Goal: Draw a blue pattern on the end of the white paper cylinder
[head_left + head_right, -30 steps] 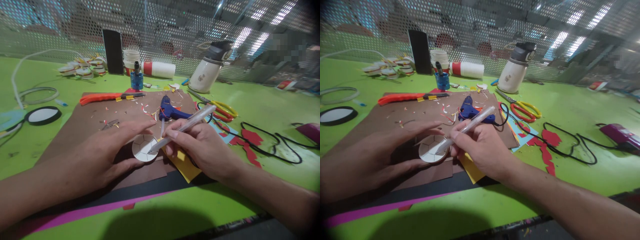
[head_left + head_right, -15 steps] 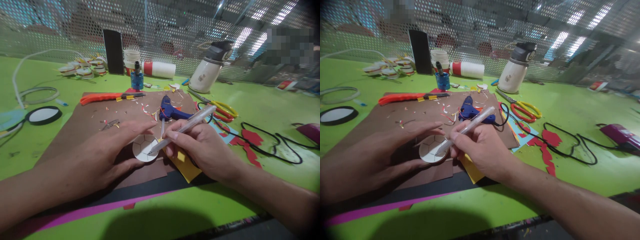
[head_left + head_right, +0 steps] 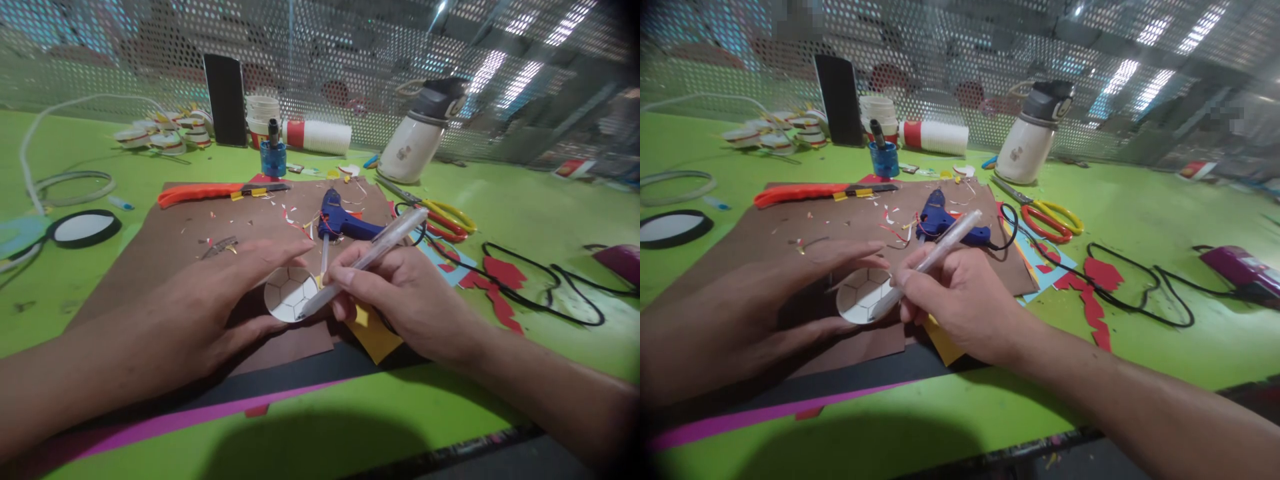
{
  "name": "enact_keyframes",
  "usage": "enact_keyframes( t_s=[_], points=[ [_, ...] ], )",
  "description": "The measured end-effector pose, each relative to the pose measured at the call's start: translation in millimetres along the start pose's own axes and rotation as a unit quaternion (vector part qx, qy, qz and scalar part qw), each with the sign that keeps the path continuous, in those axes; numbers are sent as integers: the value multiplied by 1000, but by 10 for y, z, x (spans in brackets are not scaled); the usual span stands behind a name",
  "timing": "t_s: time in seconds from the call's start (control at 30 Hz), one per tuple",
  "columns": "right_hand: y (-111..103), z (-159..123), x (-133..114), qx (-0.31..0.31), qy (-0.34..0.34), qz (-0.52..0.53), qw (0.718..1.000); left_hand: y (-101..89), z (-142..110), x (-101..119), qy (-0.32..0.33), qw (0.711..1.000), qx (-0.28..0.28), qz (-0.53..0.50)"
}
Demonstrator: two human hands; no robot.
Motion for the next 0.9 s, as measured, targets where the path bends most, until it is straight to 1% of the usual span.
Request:
enact_keyframes(
  t_s=[0.17, 0.27, 0.5, 0.7, 0.9],
  points=[
    [-13, -13, -8, -1, -9, -12, 1000, -25, 7, 46, 7, 1000, 2, -4],
    [-24, -21, -2, 12, -17, -19, 1000, -15, 3, 47, 7, 1000, -4, 0],
    [-39, -29, -5, 38, -24, -19, 999, -22, -4, 41, 21, 1000, 3, 11],
    [-42, -32, -18, 40, -30, -39, 998, -25, -4, 46, 30, 999, 3, 16],
    [-29, -27, 0, 30, -19, -35, 999, -26, -25, 31, 11, 1000, 2, 14]
  ],
)
Point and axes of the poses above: each hand's wrist, its own z-axis towards the middle knuckle, its own y-axis out of the palm, x = y × z, the point moved 3 cm from there along z, towards the middle knuckle, and after that the axes turned 13 degrees about -z, right-handed, at the moved point
